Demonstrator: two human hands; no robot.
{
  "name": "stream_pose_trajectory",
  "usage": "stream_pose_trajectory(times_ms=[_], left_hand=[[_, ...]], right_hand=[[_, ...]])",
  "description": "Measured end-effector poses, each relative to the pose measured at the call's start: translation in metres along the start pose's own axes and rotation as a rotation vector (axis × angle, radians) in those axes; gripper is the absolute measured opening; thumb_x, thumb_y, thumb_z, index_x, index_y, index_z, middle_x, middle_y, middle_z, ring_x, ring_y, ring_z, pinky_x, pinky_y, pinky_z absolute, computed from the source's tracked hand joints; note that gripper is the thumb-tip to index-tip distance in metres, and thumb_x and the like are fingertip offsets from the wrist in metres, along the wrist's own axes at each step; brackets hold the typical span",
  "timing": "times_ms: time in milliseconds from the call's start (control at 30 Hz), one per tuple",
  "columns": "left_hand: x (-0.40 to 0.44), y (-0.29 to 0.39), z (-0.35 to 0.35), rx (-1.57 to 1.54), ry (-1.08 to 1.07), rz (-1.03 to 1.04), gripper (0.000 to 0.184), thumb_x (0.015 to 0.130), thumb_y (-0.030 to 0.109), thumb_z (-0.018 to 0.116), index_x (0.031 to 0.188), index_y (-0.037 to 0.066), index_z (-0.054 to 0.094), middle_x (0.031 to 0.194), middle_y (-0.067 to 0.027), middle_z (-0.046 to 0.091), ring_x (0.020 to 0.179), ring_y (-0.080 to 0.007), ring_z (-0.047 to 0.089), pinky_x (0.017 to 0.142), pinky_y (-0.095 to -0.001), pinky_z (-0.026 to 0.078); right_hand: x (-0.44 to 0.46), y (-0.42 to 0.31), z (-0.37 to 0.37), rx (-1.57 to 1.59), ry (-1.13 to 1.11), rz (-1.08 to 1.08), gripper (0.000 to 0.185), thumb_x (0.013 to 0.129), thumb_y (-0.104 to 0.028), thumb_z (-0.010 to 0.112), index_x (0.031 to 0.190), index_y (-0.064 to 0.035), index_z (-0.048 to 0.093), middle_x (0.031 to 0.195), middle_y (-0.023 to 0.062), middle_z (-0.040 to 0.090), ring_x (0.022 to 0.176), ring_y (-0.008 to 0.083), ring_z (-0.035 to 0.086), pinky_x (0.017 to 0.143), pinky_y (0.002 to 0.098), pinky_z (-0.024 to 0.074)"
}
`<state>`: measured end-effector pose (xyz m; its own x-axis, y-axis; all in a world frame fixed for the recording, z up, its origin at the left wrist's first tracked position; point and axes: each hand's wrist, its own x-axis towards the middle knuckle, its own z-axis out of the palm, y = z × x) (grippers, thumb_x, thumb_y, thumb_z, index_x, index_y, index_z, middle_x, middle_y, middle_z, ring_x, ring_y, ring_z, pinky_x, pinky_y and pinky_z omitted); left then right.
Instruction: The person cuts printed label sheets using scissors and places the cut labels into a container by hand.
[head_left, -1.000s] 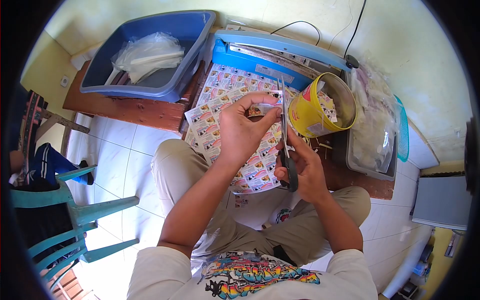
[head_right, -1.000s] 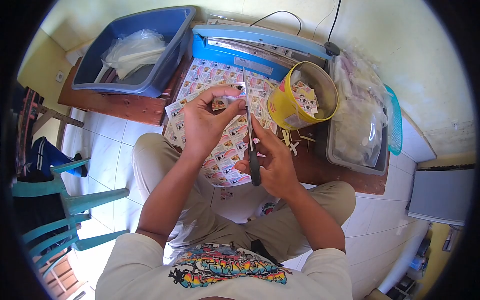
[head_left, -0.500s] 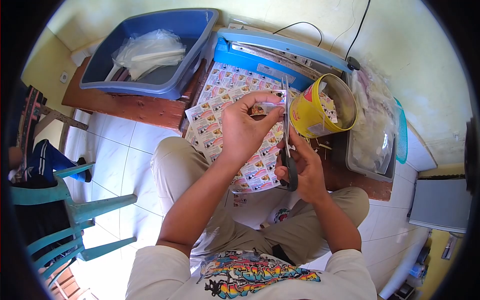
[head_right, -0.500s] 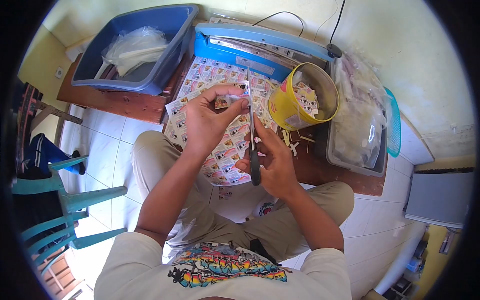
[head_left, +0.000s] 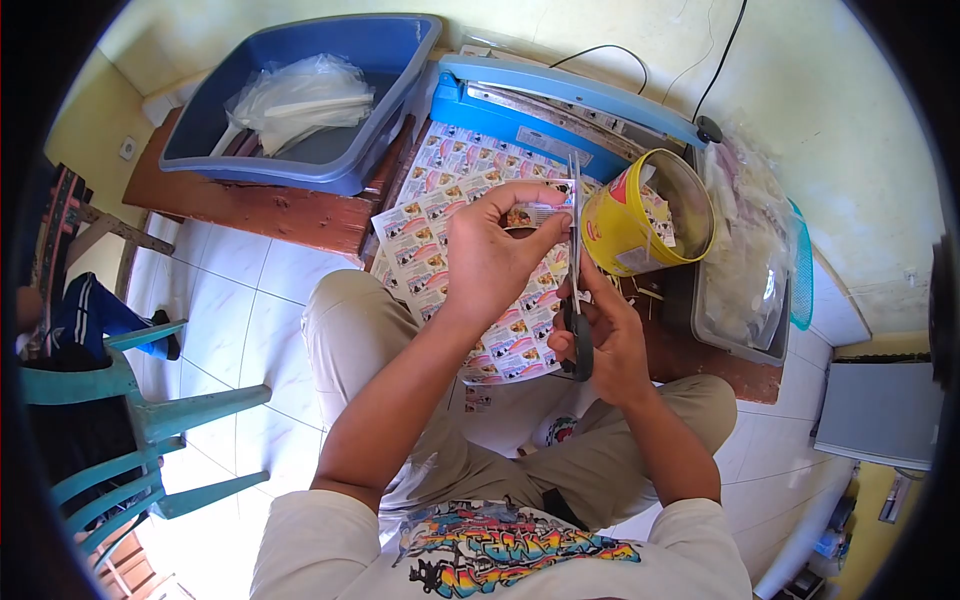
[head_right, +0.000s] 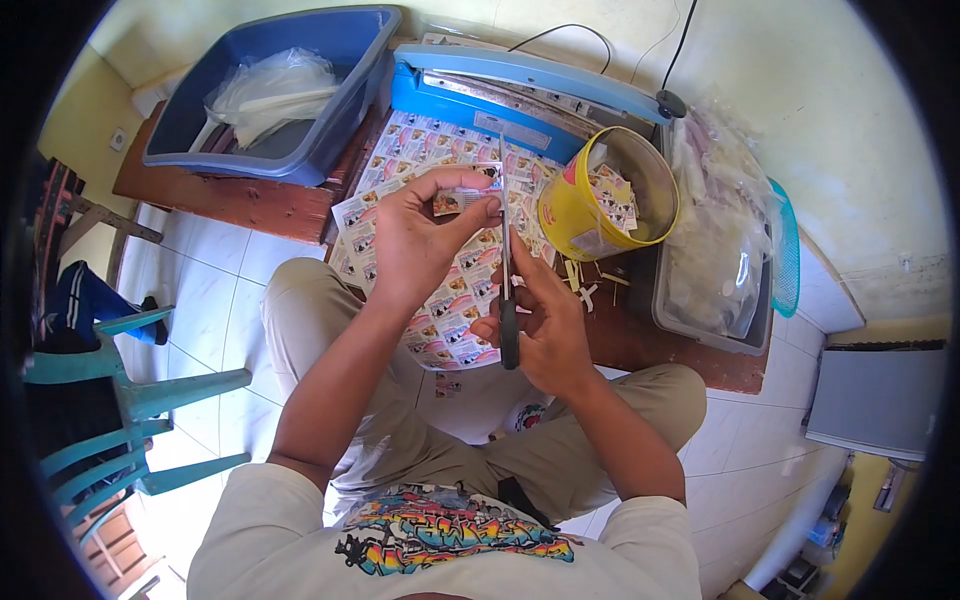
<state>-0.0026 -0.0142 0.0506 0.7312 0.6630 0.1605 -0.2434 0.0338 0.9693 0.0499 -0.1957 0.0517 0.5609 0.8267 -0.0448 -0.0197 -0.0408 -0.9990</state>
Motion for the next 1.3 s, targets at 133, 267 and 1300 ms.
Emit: stream_pose_trajectory(times_ms=[133,267,1300], left_hand=[[0.0008,-0.0048,-0.0005,-0.004,-0.004,0.024,0.021,0.089,-0.006,0.078,0.109,-0.007,0.072,0.112,-0.0115,0.072,0.091,-0.0162,0.075,0.082,-0.0278,0.065],[0.001,-0.004,-0.0008,-0.013,-0.01,0.0,0.021,0.089,-0.006,0.078,0.109,-0.007,0.072,0.112,-0.0113,0.072,0.091,-0.0164,0.075,0.082,-0.0279,0.065],[0.0024,-0.0082,-0.0045,0.08,-0.043,0.017,0.022,0.09,-0.003,0.078,0.111,-0.006,0.072,0.099,-0.0108,0.077,0.085,-0.0137,0.076,0.076,-0.0257,0.064]], right_hand=[[0.0,0.0008,0.0001,-0.028,0.003,-0.017,0.104,0.079,0.0,0.089,0.165,-0.0067,0.031,0.124,0.0093,0.053,0.094,0.0119,0.062,0.08,0.0259,0.0585],[-0.0001,0.0021,0.001,-0.029,0.005,-0.022,0.104,0.079,0.001,0.088,0.165,-0.0061,0.031,0.125,0.0096,0.053,0.095,0.0118,0.062,0.081,0.026,0.0592],[-0.0013,-0.0007,0.0003,-0.004,0.013,0.02,0.103,0.08,0.005,0.085,0.166,-0.0063,0.029,0.126,0.0089,0.054,0.096,0.012,0.063,0.085,0.026,0.0585]])
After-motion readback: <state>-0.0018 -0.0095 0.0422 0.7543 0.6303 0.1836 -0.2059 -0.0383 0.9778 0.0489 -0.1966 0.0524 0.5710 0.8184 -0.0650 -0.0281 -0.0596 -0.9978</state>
